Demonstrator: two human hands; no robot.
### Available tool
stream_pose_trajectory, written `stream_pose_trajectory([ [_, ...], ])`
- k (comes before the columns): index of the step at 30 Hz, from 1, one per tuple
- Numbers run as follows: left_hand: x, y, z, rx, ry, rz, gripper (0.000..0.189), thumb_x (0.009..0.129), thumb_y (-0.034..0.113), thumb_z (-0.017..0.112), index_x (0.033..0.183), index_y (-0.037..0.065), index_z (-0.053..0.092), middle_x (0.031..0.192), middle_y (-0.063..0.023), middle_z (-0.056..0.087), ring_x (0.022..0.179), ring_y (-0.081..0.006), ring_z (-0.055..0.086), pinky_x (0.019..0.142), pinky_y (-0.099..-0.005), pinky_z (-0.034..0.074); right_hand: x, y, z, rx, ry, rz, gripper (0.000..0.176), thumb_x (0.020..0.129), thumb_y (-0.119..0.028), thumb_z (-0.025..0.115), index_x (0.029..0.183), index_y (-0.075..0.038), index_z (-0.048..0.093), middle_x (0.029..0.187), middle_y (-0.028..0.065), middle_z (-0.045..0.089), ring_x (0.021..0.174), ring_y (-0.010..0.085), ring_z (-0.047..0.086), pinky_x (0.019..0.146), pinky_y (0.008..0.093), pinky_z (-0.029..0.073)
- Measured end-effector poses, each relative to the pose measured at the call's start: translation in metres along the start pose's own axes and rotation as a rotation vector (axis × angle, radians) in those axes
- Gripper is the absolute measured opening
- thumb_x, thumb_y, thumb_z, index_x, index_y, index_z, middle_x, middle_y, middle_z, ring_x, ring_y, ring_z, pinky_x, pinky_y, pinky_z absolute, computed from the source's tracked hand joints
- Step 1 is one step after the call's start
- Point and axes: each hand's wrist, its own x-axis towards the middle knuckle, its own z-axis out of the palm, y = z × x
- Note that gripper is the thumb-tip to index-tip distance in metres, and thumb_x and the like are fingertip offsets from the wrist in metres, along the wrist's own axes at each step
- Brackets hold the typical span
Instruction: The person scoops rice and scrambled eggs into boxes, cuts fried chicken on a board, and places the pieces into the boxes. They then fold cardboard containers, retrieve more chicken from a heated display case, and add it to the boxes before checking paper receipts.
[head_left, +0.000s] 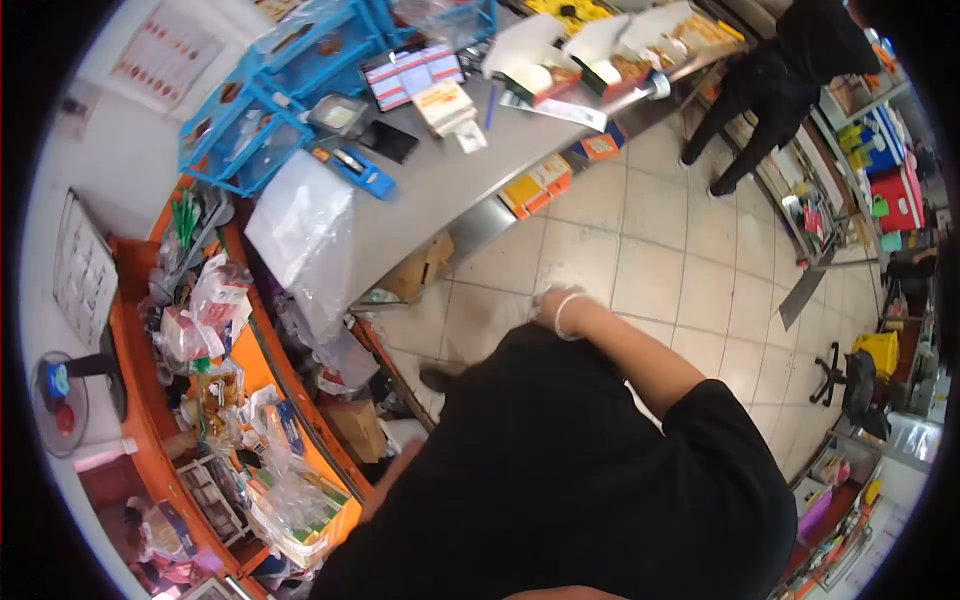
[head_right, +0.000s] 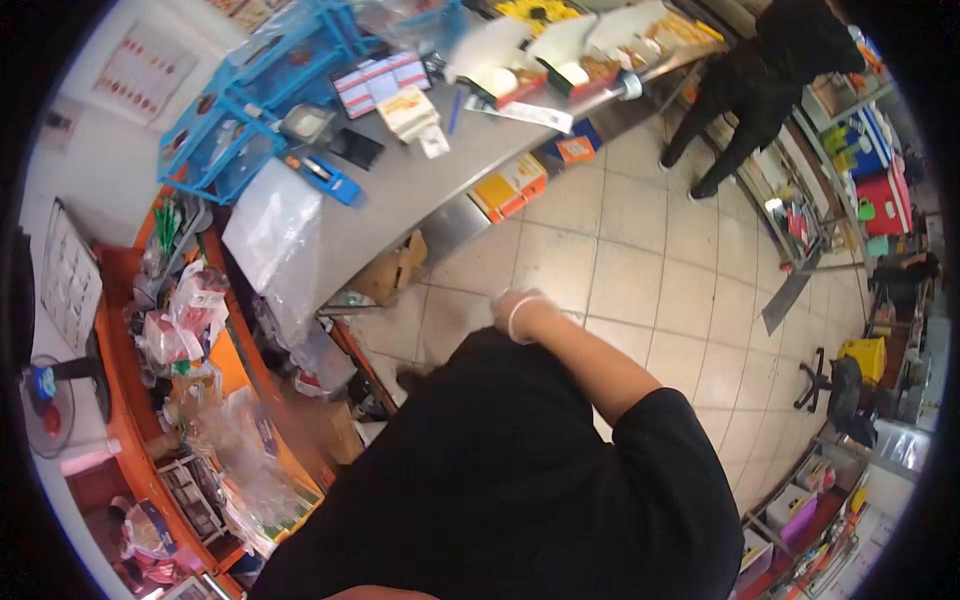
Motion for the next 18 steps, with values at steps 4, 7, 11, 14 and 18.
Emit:
stream_pose_trajectory([
  [4, 0.075, 0.197, 0.012, 0.485, -0.060, 0.304, 0.026, 0.091, 0.014, 0.053, 0.106, 0.000, 0.067, 0.113, -0.0234, 0.068, 0.104, -0.0414, 0.064, 0.089, -0.0487, 0.051, -0.073, 0.085, -0.023, 0.166, 0.280, 0.162, 0.038, 0.096, -0.031, 0.054, 0.126, -0.009, 0.062, 0.121, 0.0195, 0.066, 0.117, 0.0371, 0.061, 0.097, 0.0479, 0.049],
  [7, 0.051, 0.399, 0.017, 0.673, 0.102, 0.596, 0.030, 0.092, 0.026, 0.055, 0.110, 0.005, 0.065, 0.106, -0.0230, 0.068, 0.102, -0.0397, 0.065, 0.087, -0.0477, 0.051, -0.115, 0.146, -0.024, 0.344, 0.402, 0.306, 0.041, 0.096, -0.031, 0.055, 0.130, -0.008, 0.060, 0.119, 0.0213, 0.067, 0.116, 0.0387, 0.061, 0.098, 0.0469, 0.048],
  [11, 0.003, 0.579, 0.028, 0.392, 0.156, 0.933, 0.025, 0.097, 0.023, 0.053, 0.108, 0.003, 0.064, 0.103, -0.0205, 0.069, 0.096, -0.0357, 0.066, 0.084, -0.0436, 0.051, -0.157, 0.202, 0.007, 0.677, 0.553, 0.472, 0.038, 0.094, -0.027, 0.059, 0.126, -0.005, 0.063, 0.118, 0.0240, 0.067, 0.113, 0.0386, 0.063, 0.098, 0.0436, 0.049],
  [14, -0.012, 0.673, 0.038, 0.391, 0.077, 0.975, 0.021, 0.096, 0.019, 0.056, 0.105, 0.002, 0.065, 0.099, -0.0167, 0.070, 0.092, -0.0294, 0.067, 0.082, -0.0389, 0.051, -0.158, 0.234, 0.059, 0.842, 0.556, 0.577, 0.041, 0.093, -0.030, 0.061, 0.124, -0.004, 0.064, 0.116, 0.0233, 0.068, 0.109, 0.0360, 0.065, 0.096, 0.0414, 0.050],
  [18, -0.014, 0.748, 0.062, 0.433, 0.094, 1.114, 0.021, 0.092, 0.016, 0.058, 0.104, 0.001, 0.066, 0.104, -0.0170, 0.068, 0.097, -0.0317, 0.065, 0.086, -0.0415, 0.051, -0.164, 0.253, 0.102, 0.983, 0.413, 0.641, 0.047, 0.093, -0.036, 0.062, 0.127, -0.004, 0.062, 0.117, 0.0225, 0.069, 0.110, 0.0361, 0.066, 0.095, 0.0405, 0.050],
])
